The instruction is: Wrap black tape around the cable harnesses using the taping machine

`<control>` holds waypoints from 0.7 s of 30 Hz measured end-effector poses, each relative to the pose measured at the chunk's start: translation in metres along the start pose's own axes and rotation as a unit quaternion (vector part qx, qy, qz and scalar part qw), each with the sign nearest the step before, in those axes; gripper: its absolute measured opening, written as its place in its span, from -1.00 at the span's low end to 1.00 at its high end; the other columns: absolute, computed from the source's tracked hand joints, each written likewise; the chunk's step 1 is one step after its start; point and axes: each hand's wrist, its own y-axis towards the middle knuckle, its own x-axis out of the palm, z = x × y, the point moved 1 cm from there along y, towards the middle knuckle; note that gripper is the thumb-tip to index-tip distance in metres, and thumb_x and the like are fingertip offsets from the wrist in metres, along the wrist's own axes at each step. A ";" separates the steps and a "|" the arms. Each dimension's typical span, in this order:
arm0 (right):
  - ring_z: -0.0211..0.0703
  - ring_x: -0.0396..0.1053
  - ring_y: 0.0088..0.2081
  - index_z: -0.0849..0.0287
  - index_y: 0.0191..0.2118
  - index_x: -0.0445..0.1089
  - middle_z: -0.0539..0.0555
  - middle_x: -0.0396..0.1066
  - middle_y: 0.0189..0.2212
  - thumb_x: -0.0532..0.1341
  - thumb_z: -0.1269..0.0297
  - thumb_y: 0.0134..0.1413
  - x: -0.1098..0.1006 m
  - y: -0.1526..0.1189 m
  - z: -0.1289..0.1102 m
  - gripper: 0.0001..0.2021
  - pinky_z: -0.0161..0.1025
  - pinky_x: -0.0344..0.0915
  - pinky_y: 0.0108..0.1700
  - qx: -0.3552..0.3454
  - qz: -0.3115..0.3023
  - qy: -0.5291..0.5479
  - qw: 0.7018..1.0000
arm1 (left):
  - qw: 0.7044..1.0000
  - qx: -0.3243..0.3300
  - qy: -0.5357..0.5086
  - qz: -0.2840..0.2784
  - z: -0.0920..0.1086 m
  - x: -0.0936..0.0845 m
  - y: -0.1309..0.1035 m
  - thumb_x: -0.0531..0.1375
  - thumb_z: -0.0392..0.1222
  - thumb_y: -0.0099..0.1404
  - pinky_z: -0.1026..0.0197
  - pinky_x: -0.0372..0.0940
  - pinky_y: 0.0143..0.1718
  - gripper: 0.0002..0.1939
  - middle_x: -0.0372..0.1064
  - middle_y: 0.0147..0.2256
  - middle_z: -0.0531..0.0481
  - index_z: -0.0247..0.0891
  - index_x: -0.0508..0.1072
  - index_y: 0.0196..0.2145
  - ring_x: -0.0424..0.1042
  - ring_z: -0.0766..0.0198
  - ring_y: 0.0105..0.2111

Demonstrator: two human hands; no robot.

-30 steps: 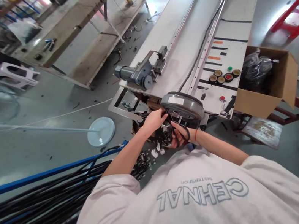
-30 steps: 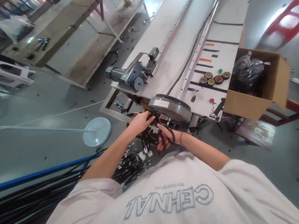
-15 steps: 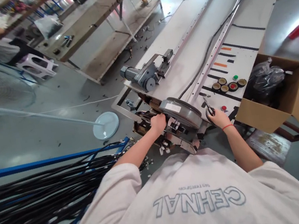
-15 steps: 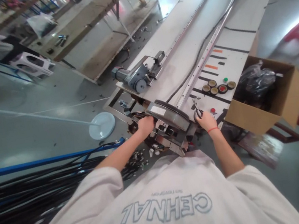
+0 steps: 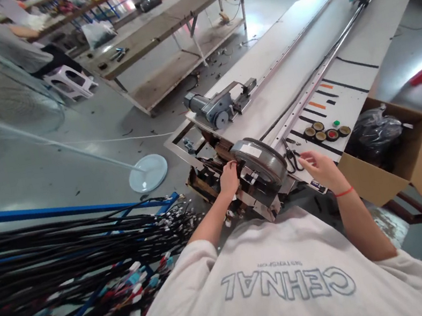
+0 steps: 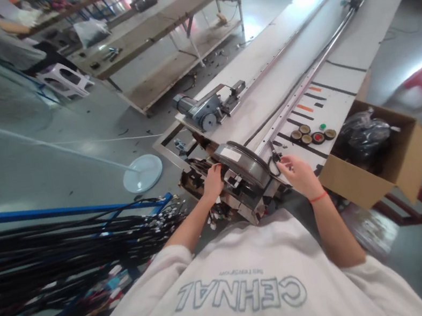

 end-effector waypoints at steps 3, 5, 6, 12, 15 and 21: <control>-0.13 0.44 -0.40 0.17 -0.26 0.46 0.11 0.50 -0.41 0.17 -0.13 0.11 0.017 -0.037 -0.022 -0.58 -0.20 0.37 -0.29 0.032 -0.157 0.163 0.974 | 0.998 0.043 0.050 0.015 -0.010 -0.007 -0.018 -0.01 -0.48 0.19 0.07 0.15 0.15 -0.60 0.38 0.02 -0.24 -0.20 0.37 -0.07 0.29 0.01 0.13; -0.17 0.43 -0.44 0.19 -0.30 0.46 0.10 0.51 -0.44 0.19 -0.16 0.08 0.047 -0.053 -0.034 -0.55 -0.25 0.37 -0.35 0.061 -0.260 0.231 0.936 | 0.998 0.045 0.040 -0.025 -0.015 -0.015 -0.033 0.02 -0.48 0.14 0.07 0.22 0.08 -0.62 0.49 -0.19 -0.16 -0.18 0.40 -0.14 0.43 0.02 -0.05; -0.18 0.43 -0.44 0.20 -0.32 0.47 0.11 0.51 -0.43 0.21 -0.16 0.06 0.065 -0.057 -0.038 -0.55 -0.27 0.36 -0.36 0.075 -0.295 0.248 0.920 | 0.997 0.043 0.024 -0.058 -0.016 -0.020 -0.042 0.04 -0.49 0.10 0.09 0.26 0.02 -0.62 0.51 -0.30 -0.11 -0.17 0.40 -0.16 0.47 0.05 -0.15; -0.21 0.47 -0.32 0.18 -0.33 0.45 0.10 0.54 -0.32 0.29 0.04 0.07 0.159 -0.020 -0.050 -0.73 -0.34 0.36 -0.32 0.216 -0.339 0.370 0.837 | 0.959 -0.024 -0.150 -0.240 -0.050 -0.066 -0.120 0.03 -0.40 -0.13 0.25 0.27 -0.42 -0.54 0.36 -0.67 0.12 -0.19 0.48 -0.25 0.35 0.26 -0.59; -0.26 0.47 -0.30 0.15 -0.31 0.40 0.04 0.52 -0.36 0.24 0.09 0.13 0.175 0.003 -0.050 -0.78 -0.36 0.36 -0.27 0.212 -0.221 0.498 0.811 | 0.928 -0.105 -0.185 -0.306 -0.100 -0.081 -0.178 0.05 -0.33 -0.18 0.28 0.18 -0.52 -0.58 0.24 -0.74 0.19 -0.17 0.50 -0.32 0.22 0.33 -0.68; -0.22 0.45 -0.29 0.22 -0.32 0.44 0.08 0.53 -0.33 0.28 -0.01 0.04 0.213 -0.035 -0.044 -0.66 -0.37 0.33 -0.30 0.122 -0.411 0.417 0.802 | 0.913 -0.261 -0.033 -0.311 -0.182 -0.091 -0.239 0.18 -0.33 -0.25 0.15 0.32 -0.23 -0.70 0.50 -0.43 0.02 -0.25 0.46 -0.43 0.48 0.06 -0.29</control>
